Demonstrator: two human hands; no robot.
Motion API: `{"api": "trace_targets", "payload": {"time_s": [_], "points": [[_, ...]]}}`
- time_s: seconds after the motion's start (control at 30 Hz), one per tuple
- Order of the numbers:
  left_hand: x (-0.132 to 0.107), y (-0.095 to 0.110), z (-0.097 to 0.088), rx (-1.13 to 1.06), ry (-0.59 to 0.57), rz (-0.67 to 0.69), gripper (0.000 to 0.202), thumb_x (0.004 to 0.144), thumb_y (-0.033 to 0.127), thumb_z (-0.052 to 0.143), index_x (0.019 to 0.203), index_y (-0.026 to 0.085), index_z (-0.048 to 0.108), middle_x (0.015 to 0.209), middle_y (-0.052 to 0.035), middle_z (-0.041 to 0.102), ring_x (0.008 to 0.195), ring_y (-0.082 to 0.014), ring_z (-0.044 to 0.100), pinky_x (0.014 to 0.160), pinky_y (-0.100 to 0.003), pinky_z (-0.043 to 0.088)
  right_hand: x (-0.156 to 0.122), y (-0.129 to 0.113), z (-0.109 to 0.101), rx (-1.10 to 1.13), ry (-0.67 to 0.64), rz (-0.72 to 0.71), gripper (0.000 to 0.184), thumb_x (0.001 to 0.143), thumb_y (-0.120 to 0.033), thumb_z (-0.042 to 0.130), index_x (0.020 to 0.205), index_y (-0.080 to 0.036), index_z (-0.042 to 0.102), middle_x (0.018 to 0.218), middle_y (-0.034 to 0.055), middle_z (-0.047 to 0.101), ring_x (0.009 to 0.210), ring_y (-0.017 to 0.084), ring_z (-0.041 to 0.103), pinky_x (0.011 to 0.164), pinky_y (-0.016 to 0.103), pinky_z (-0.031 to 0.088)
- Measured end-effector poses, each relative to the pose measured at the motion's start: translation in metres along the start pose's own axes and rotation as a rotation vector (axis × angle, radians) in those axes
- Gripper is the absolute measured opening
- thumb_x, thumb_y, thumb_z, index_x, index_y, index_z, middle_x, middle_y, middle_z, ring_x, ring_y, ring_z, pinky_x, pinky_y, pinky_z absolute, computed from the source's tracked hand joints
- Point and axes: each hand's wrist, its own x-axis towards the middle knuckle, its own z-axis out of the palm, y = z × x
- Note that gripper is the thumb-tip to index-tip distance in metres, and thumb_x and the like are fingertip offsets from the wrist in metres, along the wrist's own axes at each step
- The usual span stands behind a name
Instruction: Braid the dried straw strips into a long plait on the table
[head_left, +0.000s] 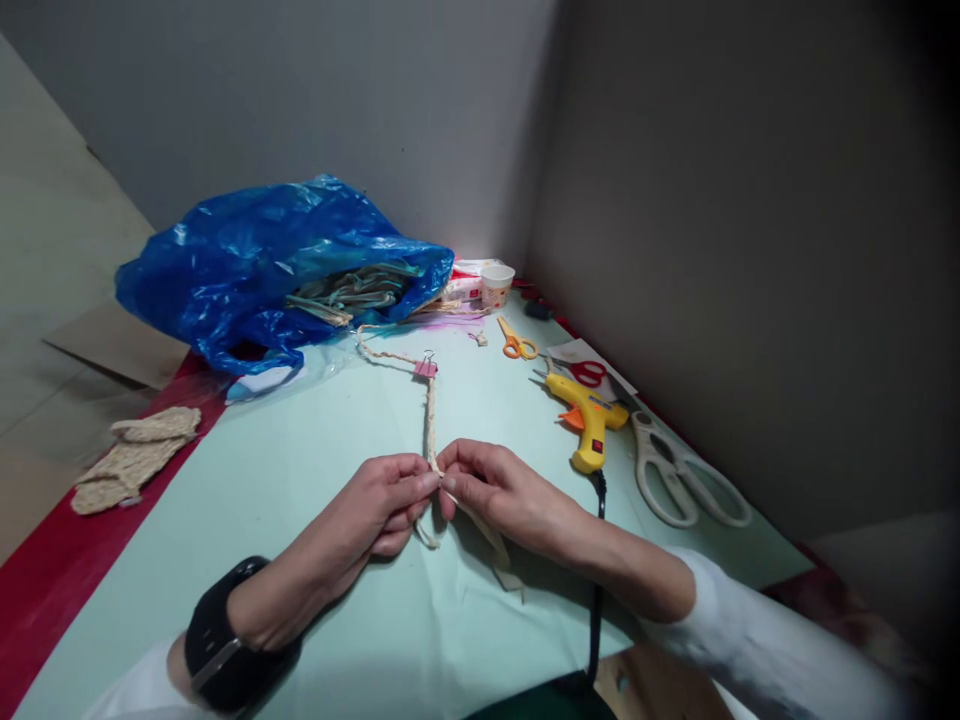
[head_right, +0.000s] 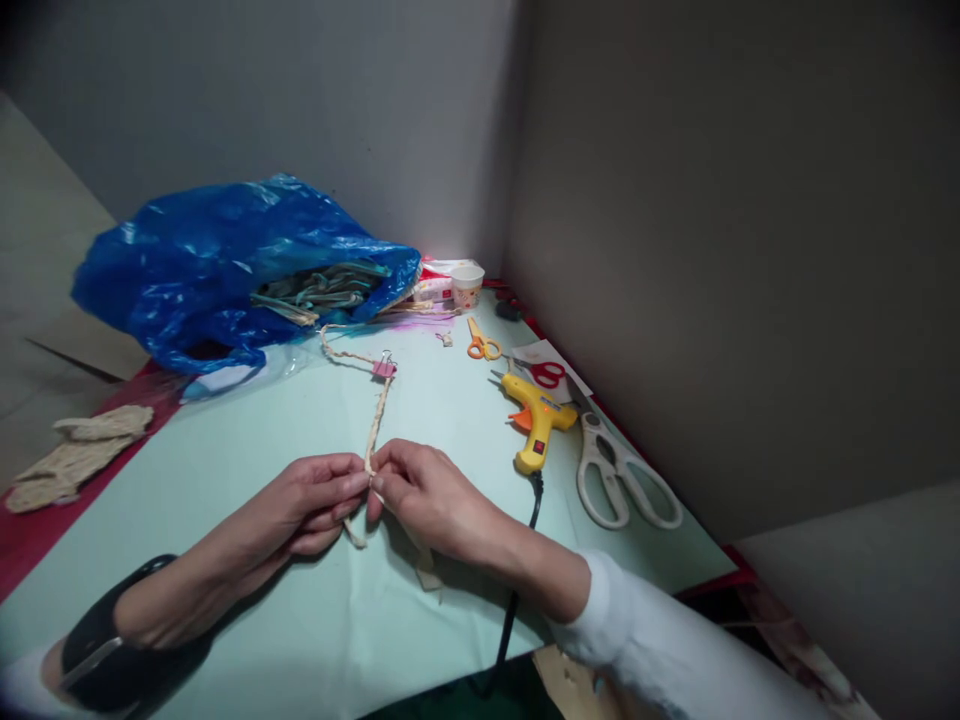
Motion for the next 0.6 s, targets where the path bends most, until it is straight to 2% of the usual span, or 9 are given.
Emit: {"api": "trace_targets", "payload": {"time_s": [0.13,0.2,0.3,0.5,0.6], "points": [[-0.002,-0.004,0.001,0.111,0.098,0.036,0.024,0.083,0.034,0.056,0.068,0.016,0.051,0.049,0.0103,0.03,0.037,-0.0021,0.017,0.036,-0.019,0.008,-0.007,-0.006,0.0,-0.303,0.043,-0.051,0.013,0.091,-0.022,0.043,0.103,-0.018,0.046,0.076,0.0008,0.064,0.068,0.013,0.052,0.065,0.024,0.036],[-0.002,-0.005,0.002,0.158,0.14,0.053,0.023,0.082,0.032,0.055,0.066,0.017,0.051,0.048,0.0101,0.03,0.037,-0.0025,0.019,0.036,-0.019,0.01,-0.009,-0.01,0.001,-0.519,0.088,-0.027,0.009,0.09,-0.022,0.044,0.094,-0.018,0.051,0.07,0.0009,0.061,0.062,0.013,0.048,0.06,0.025,0.031],[-0.002,-0.006,0.002,0.198,0.174,0.063,0.021,0.081,0.031,0.054,0.066,0.017,0.053,0.047,0.0098,0.03,0.037,-0.0033,0.021,0.037,-0.019,0.014,-0.009,-0.011,0.003,-0.742,0.139,-0.03,0.017,0.089,-0.022,0.044,0.076,-0.018,0.054,0.059,-0.0003,0.053,0.052,0.011,0.039,0.055,0.026,0.024],[-0.001,-0.007,0.007,0.261,0.229,0.087,0.022,0.08,0.03,0.053,0.063,0.016,0.052,0.044,0.0095,0.03,0.039,-0.0043,0.022,0.039,-0.019,0.014,-0.011,0.006,0.012,-0.91,0.256,-0.373,0.015,0.087,-0.02,0.046,0.075,-0.017,0.054,0.066,0.0021,0.057,0.058,0.012,0.044,0.054,0.028,0.024],[0.0,-0.006,0.011,0.166,0.216,0.049,0.019,0.079,0.028,0.054,0.064,0.016,0.052,0.046,0.0099,0.029,0.04,-0.004,0.019,0.039,-0.019,0.012,-0.014,0.012,0.016,-1.047,0.265,-0.594,0.016,0.087,-0.014,0.043,0.075,-0.016,0.053,0.065,0.0026,0.056,0.056,0.014,0.042,0.052,0.03,0.024]]}}
